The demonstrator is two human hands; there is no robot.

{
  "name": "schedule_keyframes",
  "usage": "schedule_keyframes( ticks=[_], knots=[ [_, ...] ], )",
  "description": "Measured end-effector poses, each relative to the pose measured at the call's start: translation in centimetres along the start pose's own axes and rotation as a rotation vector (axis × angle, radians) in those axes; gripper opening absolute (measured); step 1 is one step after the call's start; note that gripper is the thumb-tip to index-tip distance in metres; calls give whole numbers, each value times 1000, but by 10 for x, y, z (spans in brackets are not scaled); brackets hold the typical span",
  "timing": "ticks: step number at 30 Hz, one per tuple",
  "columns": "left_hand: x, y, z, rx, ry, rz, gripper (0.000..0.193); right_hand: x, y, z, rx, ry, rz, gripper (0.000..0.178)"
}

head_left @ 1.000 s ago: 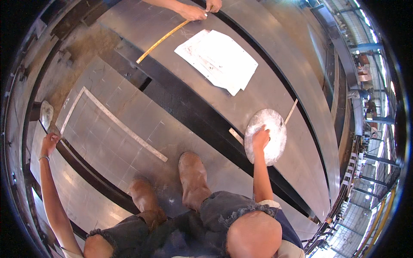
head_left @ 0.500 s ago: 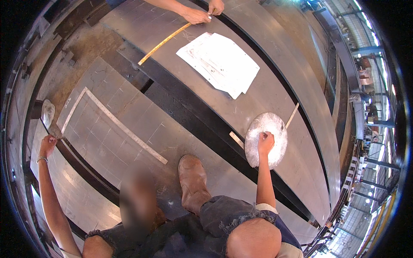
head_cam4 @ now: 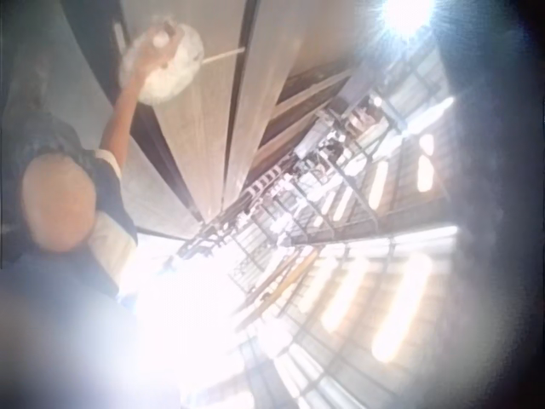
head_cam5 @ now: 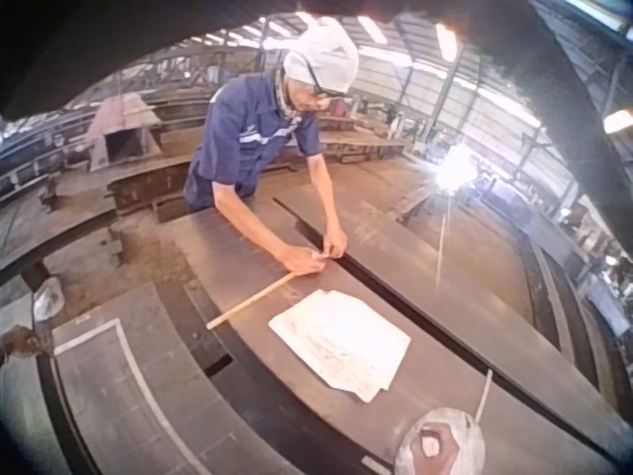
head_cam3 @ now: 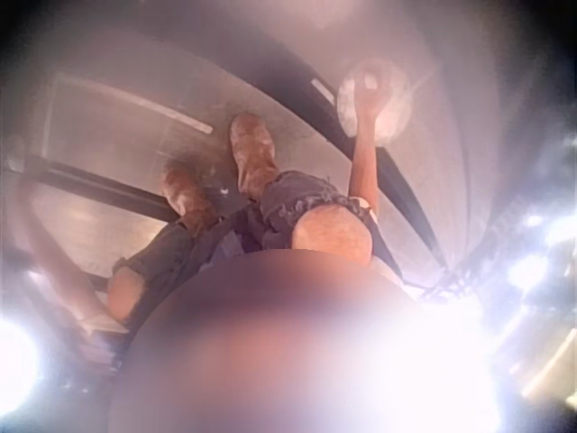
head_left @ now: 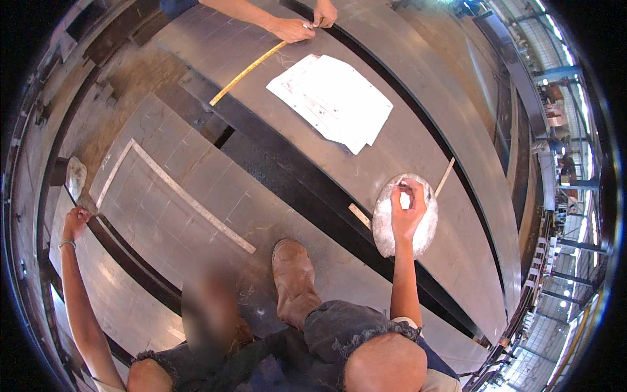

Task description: The person uses a metal square and a marker to draw straight lines on a large metal sheet. A coworker measures and marks nearby sheets. The person repositions the square and continues marking lines on the sheet.

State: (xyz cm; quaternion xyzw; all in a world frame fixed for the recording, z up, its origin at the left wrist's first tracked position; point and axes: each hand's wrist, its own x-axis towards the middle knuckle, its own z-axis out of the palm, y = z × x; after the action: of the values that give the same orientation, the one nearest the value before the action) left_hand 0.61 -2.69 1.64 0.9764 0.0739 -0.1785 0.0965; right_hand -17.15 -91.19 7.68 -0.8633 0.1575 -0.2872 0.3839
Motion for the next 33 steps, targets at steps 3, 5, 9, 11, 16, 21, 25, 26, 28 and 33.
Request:
schedule_keyframes(
  ticks=[3, 5, 9, 11, 16, 21, 25, 26, 28, 33],
  knots=[
    [0, 1, 0, 9, 3, -1, 14, 4, -30, 5, 99, -28, -26, 19],
    [0, -4, 3, 34, 11, 8, 15, 5, -41, 7, 183, -60, -12, 19],
    [-2, -12, 8, -30, 13, 34, 17, 3, -56, 8, 313, -119, 30, 22],
    [-5, -5, 11, -38, -15, 17, 19, 3, -65, 9, 357, -124, 39, 24],
    [0, -41, 13, 117, 107, 96, 34, -10, -74, 32, 507, -288, 160, 22],
    [11, 75, -1, 229, 1, 133, 44, -40, -99, 75, 563, -615, 330, 42],
    [12, 125, -11, 225, -7, 75, 47, -80, -112, 122, 577, -877, 357, 40],
    [11, 134, -13, 232, 8, 94, 49, -91, -115, 133, 601, -904, 388, 33],
    [12, 157, -14, 201, -39, 50, 47, -108, -111, 150, 496, -974, 363, 19],
    [22, 165, -4, 174, 68, 90, 50, -144, -104, 187, 32, -1014, 44, 26]
  ],
)
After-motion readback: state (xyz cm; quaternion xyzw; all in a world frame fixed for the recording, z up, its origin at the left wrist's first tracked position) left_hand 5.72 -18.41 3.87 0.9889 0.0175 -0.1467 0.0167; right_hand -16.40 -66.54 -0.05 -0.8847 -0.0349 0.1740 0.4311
